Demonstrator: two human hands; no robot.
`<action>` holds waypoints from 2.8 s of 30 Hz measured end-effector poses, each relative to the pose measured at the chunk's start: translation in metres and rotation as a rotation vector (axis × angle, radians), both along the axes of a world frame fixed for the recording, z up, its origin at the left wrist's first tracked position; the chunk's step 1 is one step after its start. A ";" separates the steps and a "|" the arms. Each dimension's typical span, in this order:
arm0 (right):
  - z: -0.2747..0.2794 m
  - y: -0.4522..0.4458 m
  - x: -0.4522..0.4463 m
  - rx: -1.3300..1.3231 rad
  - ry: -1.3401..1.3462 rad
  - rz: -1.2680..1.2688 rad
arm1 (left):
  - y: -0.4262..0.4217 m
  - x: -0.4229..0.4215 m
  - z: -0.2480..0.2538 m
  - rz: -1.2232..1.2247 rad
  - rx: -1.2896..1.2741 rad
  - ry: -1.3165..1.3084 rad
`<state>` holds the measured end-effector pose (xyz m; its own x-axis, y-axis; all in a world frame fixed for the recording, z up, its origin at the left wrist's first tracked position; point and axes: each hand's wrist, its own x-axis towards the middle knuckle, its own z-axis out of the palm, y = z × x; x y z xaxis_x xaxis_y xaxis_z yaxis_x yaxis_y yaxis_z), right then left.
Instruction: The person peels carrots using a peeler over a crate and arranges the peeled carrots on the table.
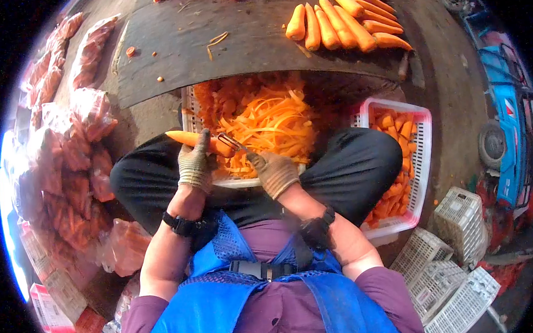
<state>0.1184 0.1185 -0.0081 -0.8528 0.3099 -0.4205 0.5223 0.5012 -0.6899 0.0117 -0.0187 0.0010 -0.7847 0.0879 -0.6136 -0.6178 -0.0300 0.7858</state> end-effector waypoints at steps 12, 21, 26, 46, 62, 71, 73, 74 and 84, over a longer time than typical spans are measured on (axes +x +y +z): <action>-0.029 0.005 0.000 -0.078 0.078 -0.062 | -0.035 -0.006 0.014 -0.078 0.322 0.155; -0.010 0.005 0.007 -0.141 0.121 -0.003 | -0.030 0.002 0.004 -0.216 0.200 0.242; -0.040 0.007 0.004 -0.159 -0.039 -0.099 | -0.040 0.005 0.054 -0.343 0.476 0.179; -0.014 -0.004 0.010 -0.216 0.229 -0.038 | -0.030 0.009 0.001 -0.063 0.475 -0.431; -0.005 -0.008 0.008 0.158 0.235 0.117 | -0.034 0.021 0.027 -0.198 0.329 -0.510; -0.020 -0.005 0.010 -0.007 0.220 0.105 | -0.024 0.024 0.047 -0.037 0.496 -0.496; -0.022 -0.005 0.011 -0.064 0.216 0.079 | -0.035 0.020 0.019 -0.062 0.489 -0.524; -0.019 -0.005 0.011 -0.112 0.266 0.099 | -0.040 0.017 0.006 -0.075 0.485 -0.537; -0.006 -0.004 0.009 -0.012 0.219 0.180 | -0.021 0.012 0.009 -0.159 0.469 -0.492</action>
